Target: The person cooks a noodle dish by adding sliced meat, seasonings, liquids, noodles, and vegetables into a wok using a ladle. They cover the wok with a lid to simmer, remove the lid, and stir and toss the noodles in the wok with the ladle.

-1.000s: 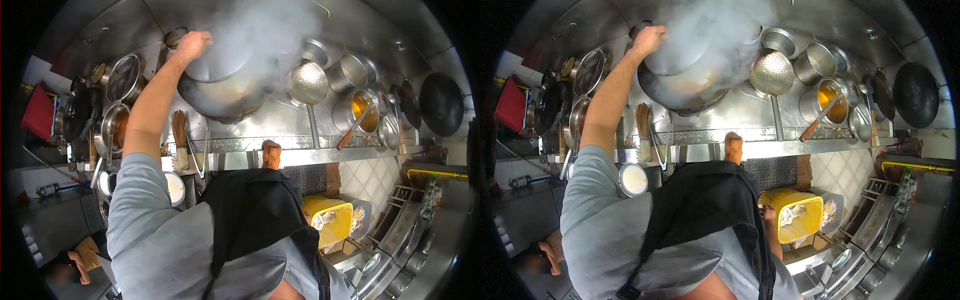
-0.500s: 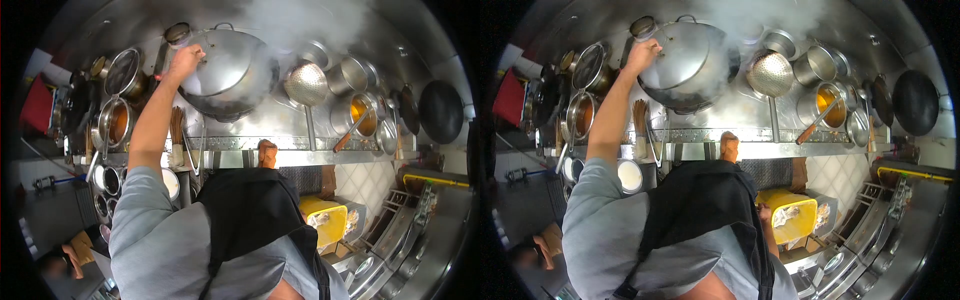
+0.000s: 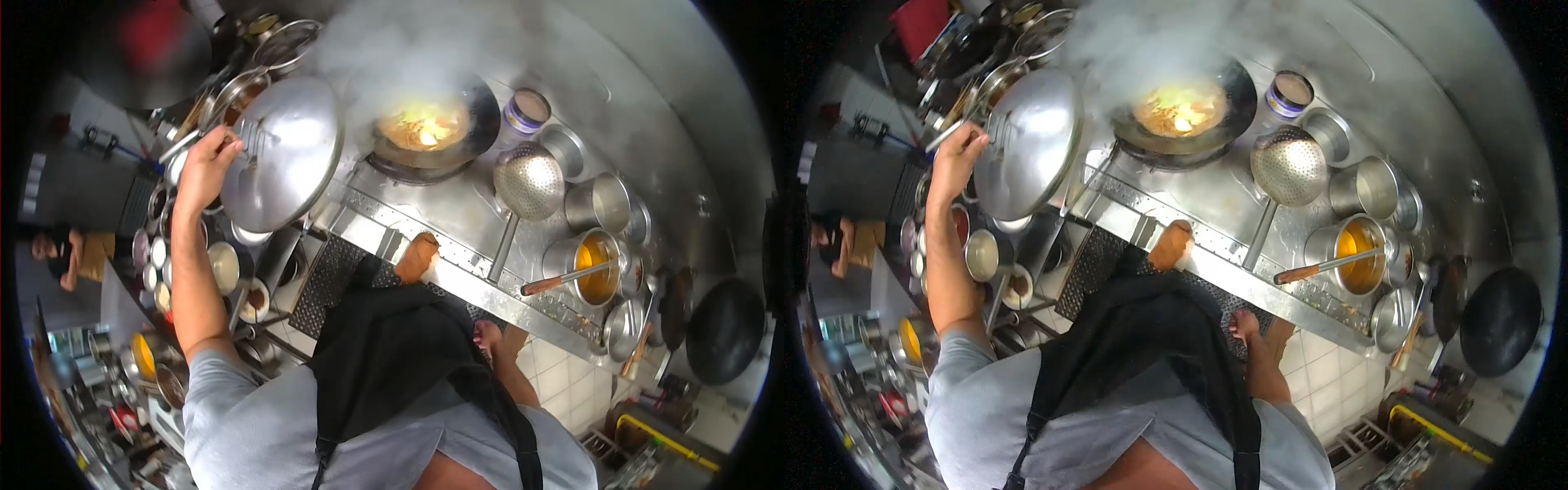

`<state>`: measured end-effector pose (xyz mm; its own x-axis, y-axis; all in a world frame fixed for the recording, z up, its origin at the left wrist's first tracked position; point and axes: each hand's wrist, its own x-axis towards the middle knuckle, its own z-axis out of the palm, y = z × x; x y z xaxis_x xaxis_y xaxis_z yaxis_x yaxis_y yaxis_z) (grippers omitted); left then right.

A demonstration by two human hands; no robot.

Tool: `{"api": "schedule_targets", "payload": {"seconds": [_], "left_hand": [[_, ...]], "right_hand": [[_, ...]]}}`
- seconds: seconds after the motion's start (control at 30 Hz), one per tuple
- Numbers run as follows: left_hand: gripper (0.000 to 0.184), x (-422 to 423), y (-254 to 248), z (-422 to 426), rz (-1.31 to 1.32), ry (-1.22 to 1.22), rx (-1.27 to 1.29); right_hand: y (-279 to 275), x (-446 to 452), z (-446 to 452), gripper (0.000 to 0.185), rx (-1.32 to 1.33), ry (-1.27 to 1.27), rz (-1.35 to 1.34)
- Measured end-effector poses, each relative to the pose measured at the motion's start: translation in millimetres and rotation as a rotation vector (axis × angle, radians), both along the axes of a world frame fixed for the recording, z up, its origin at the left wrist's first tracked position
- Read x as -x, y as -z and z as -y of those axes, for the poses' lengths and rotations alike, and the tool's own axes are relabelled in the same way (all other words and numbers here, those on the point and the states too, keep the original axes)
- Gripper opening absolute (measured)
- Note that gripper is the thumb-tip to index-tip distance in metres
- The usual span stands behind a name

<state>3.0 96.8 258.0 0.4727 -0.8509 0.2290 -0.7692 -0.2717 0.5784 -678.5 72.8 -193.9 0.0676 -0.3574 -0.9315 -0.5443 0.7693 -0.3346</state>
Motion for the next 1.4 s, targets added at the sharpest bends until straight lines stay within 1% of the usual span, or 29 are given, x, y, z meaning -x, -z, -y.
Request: {"api": "schedule_targets", "payload": {"seconds": [0.03,0.13,0.17,0.2,0.27,0.3,0.37,0.4,0.5,0.53,0.57,0.6,0.67,0.77,0.83,0.9,0.97,1.0,1.03,1.07,1.1,1.13,1.2,1.27,1.3,1.37,1.4], "left_hand": [[0.014,12,6,-24,-0.025,-0.059,-0.020],[0.014,41,35,-95,-0.048,-0.173,-0.050],[0.014,58,39,-114,-0.064,-0.256,-0.080],[0.014,75,47,-133,-0.075,-0.330,-0.100],[0.013,93,78,-174,-0.152,-0.387,-0.071],[0.013,105,89,-189,-0.200,-0.443,-0.090],[0.012,127,121,-216,-0.266,-0.529,-0.091],[0.011,139,134,-225,-0.252,-0.569,-0.126],[0.013,160,196,-247,-0.286,-0.677,-0.142],[0.015,160,223,-254,-0.327,-0.698,-0.156],[0.016,158,262,-263,-0.312,-0.732,-0.135],[0.016,155,283,-264,-0.372,-0.759,-0.132],[0.016,143,358,-271,-0.480,-0.864,-0.084],[0.015,112,402,-262,-0.536,-0.903,-0.167],[0.015,81,443,-257,-0.506,-0.941,-0.193],[0.016,48,483,-254,-0.504,-0.975,-0.195],[0.015,8,527,-251,-0.425,-0.975,-0.260],[0.015,-8,537,-244,-0.385,-0.973,-0.293],[0.023,-22,546,-240,-0.262,-0.994,-0.299],[0.026,-37,573,-241,-0.227,-0.906,-0.485],[0.028,-53,618,-253,-0.188,-0.809,-0.667],[0.028,-66,640,-256,-0.179,-0.717,-0.785],[0.028,-88,656,-253,-0.194,-0.625,-0.875],[0.028,-112,669,-244,-0.205,-0.601,-0.898],[0.027,-124,675,-239,-0.210,-0.596,-0.913],[0.027,-148,684,-229,-0.218,-0.583,-0.947],[0.027,-154,690,-223,-0.221,-0.575,-0.965]], "right_hand": [[-19,-3,8,0.028,0.088,-0.020,-0.020],[-20,15,31,0.027,0.117,-0.235,0.010],[-33,13,29,0.026,0.123,-0.262,0.001],[-30,17,25,0.027,0.061,-0.264,0.015],[-24,24,18,0.027,-0.052,-0.279,0.036],[-29,23,13,0.027,-0.019,-0.464,0.069],[-35,15,5,0.027,0.064,-0.595,0.033],[-34,15,1,0.027,0.075,-0.609,0.030],[-24,12,-8,0.028,0.052,-0.510,0.055],[-18,11,-12,0.028,0.044,-0.472,0.063],[-15,9,-15,0.028,0.034,-0.439,0.068],[-11,7,-19,0.029,0.024,-0.406,0.076],[-9,-2,-26,0.030,0.033,-0.402,0.126],[-21,-32,-36,0.031,0.137,-0.511,0.271],[-36,-53,-40,0.032,0.173,-0.584,0.230],[-60,-80,-50,0.033,0.140,-0.628,0.034],[-81,-112,-61,0.033,0.119,-0.592,-0.038],[-84,-122,-65,0.033,0.108,-0.572,-0.074],[-84,-126,-69,0.034,0.169,-0.623,-0.092],[-85,-133,-72,0.035,0.152,-0.597,-0.103],[-87,-141,-75,0.035,0.134,-0.570,-0.113],[-89,-146,-80,0.036,0.118,-0.538,-0.123],[-75,-135,-88,0.036,0.114,-0.520,-0.119],[-69,-131,-92,0.035,0.131,-0.546,-0.166],[-78,-141,-90,0.034,0.134,-0.565,-0.186],[-115,-189,-81,0.033,0.134,-0.613,-0.223],[-113,-191,-80,0.034,0.123,-0.557,-0.231]]}}
